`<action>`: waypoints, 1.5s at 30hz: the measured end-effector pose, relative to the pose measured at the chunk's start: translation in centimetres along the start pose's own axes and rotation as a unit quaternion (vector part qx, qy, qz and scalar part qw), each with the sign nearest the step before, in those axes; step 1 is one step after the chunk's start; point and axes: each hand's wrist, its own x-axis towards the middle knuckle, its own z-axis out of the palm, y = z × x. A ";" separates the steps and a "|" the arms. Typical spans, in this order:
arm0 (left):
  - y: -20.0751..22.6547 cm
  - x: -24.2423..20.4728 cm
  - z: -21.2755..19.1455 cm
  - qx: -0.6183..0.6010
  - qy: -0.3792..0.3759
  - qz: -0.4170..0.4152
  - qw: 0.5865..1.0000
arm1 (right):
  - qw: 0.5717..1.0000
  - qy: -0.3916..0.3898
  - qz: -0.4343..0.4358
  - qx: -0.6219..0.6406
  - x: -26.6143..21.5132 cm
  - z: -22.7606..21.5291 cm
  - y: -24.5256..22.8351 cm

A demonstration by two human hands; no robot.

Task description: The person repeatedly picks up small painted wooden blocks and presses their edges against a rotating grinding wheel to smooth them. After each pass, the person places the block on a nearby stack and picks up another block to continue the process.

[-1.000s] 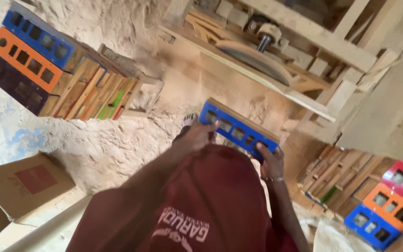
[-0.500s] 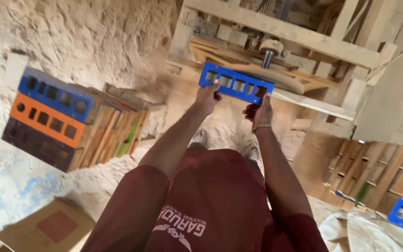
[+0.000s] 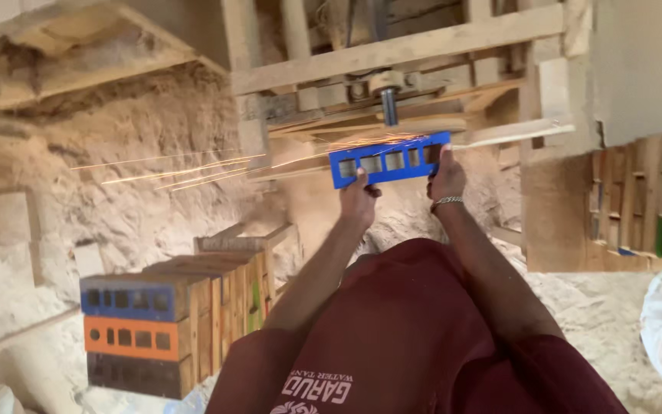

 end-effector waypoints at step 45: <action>4.2 -4.5 1.0 0.371 0.001 -0.017 0.928 | 0.929 -0.208 -0.087 -0.294 -6.3 5.7 3.2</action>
